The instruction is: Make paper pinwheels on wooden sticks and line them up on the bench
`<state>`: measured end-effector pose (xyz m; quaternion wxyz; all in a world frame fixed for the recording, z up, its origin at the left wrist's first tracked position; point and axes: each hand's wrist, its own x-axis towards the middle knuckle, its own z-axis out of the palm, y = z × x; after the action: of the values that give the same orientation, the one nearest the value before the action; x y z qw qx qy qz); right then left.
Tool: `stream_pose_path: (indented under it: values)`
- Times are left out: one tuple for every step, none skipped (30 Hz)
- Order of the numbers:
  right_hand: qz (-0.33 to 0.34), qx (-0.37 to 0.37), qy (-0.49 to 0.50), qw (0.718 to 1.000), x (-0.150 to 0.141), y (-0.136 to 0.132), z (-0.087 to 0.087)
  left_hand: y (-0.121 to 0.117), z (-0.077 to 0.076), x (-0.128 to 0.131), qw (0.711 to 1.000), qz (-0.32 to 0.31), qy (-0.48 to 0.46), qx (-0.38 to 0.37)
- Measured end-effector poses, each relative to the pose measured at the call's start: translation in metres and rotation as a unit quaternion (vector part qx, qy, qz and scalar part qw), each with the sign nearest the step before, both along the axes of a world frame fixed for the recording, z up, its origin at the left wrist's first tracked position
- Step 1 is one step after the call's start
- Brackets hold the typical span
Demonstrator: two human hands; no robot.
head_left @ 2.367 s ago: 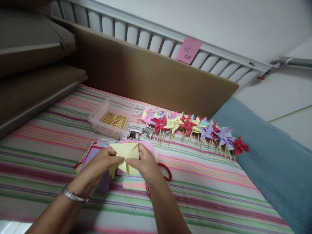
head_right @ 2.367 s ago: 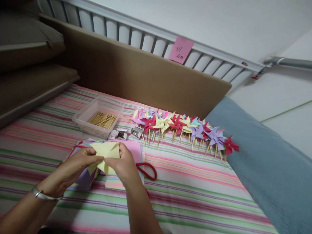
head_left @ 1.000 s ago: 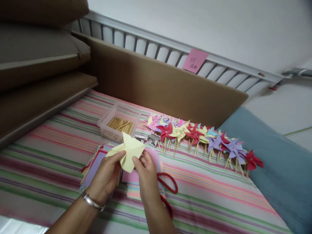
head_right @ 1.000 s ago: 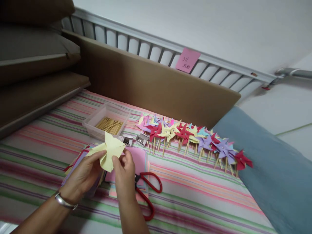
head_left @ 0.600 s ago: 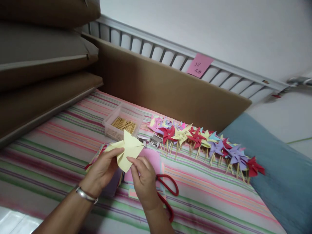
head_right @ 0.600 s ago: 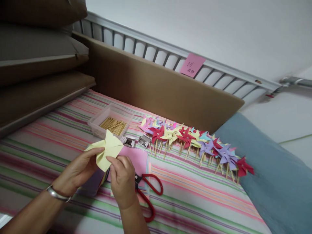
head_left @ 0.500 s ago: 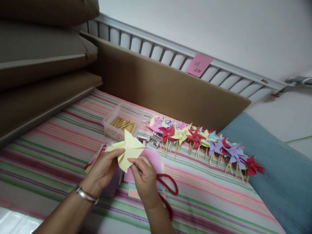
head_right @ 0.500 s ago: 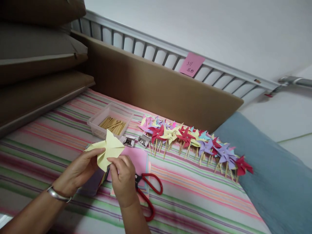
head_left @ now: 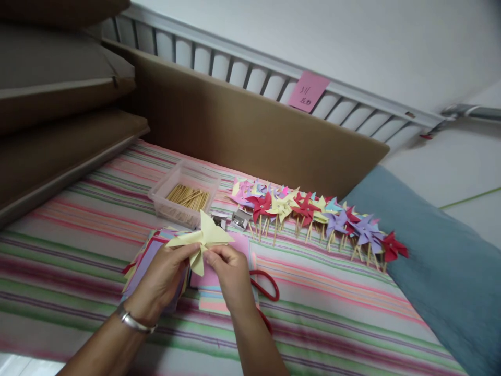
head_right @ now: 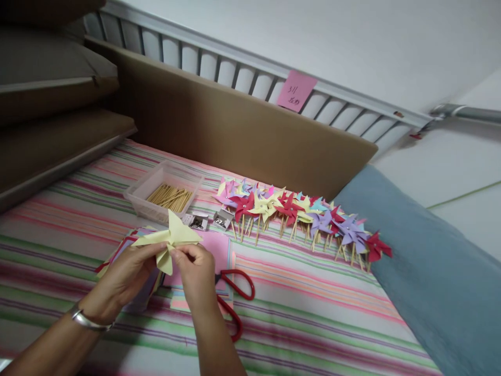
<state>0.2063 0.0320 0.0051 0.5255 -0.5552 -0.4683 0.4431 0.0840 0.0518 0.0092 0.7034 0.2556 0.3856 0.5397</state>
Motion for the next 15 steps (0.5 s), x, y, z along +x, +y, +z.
stream_pose_path:
  values:
    - [-0.001,-0.002,0.005,1.000,-0.0001,0.0001,0.0001,-0.0002,-0.0006,0.0003,1.000,-0.001,0.002,-0.003]
    - [-0.001,-0.004,0.009,1.000,-0.0003,0.0001,0.0001,-0.0003,-0.0011,0.0005,1.000,-0.002,0.003,-0.004]
    - [0.000,-0.005,0.014,1.000,-0.0004,0.0001,0.0001,-0.0005,-0.0015,0.0007,1.000,-0.003,0.004,-0.005]
    - [-0.001,-0.006,0.018,1.000,-0.0005,0.0000,0.0001,-0.0007,-0.0017,0.0009,1.000,-0.002,0.004,-0.005]
    - [-0.001,-0.007,0.020,1.000,-0.0006,-0.0001,0.0001,-0.0008,-0.0018,0.0011,1.000,-0.002,0.005,-0.005]
    - [-0.002,-0.008,0.021,1.000,-0.0006,-0.0002,0.0001,-0.0010,-0.0018,0.0013,1.000,-0.002,0.007,-0.004]
    - [-0.003,-0.009,0.021,1.000,-0.0006,-0.0003,0.0001,-0.0011,-0.0018,0.0014,1.000,-0.002,0.008,-0.003]
    - [-0.005,-0.011,0.021,1.000,-0.0005,-0.0004,0.0002,-0.0011,-0.0019,0.0015,1.000,-0.002,0.010,-0.002]
    - [-0.007,-0.013,0.020,1.000,-0.0004,-0.0004,0.0005,-0.0012,-0.0019,0.0015,1.000,-0.003,0.012,0.000]
    - [-0.009,-0.014,0.020,1.000,-0.0004,-0.0003,0.0008,-0.0013,-0.0021,0.0014,1.000,-0.006,0.013,0.002]
    - [-0.010,-0.015,0.020,1.000,-0.0003,-0.0002,0.0011,-0.0013,-0.0022,0.0014,1.000,-0.009,0.015,0.004]
    - [-0.011,-0.016,0.020,1.000,-0.0003,-0.0001,0.0015,-0.0014,-0.0024,0.0013,1.000,-0.011,0.016,0.004]
    - [-0.012,-0.017,0.020,1.000,-0.0004,0.0001,0.0016,-0.0014,-0.0026,0.0013,1.000,-0.013,0.018,0.004]
    - [-0.013,-0.018,0.018,1.000,-0.0004,0.0003,0.0016,-0.0015,-0.0029,0.0013,1.000,-0.014,0.020,0.005]
    - [-0.015,-0.019,0.016,1.000,-0.0004,0.0005,0.0014,-0.0015,-0.0032,0.0013,1.000,-0.014,0.023,0.007]
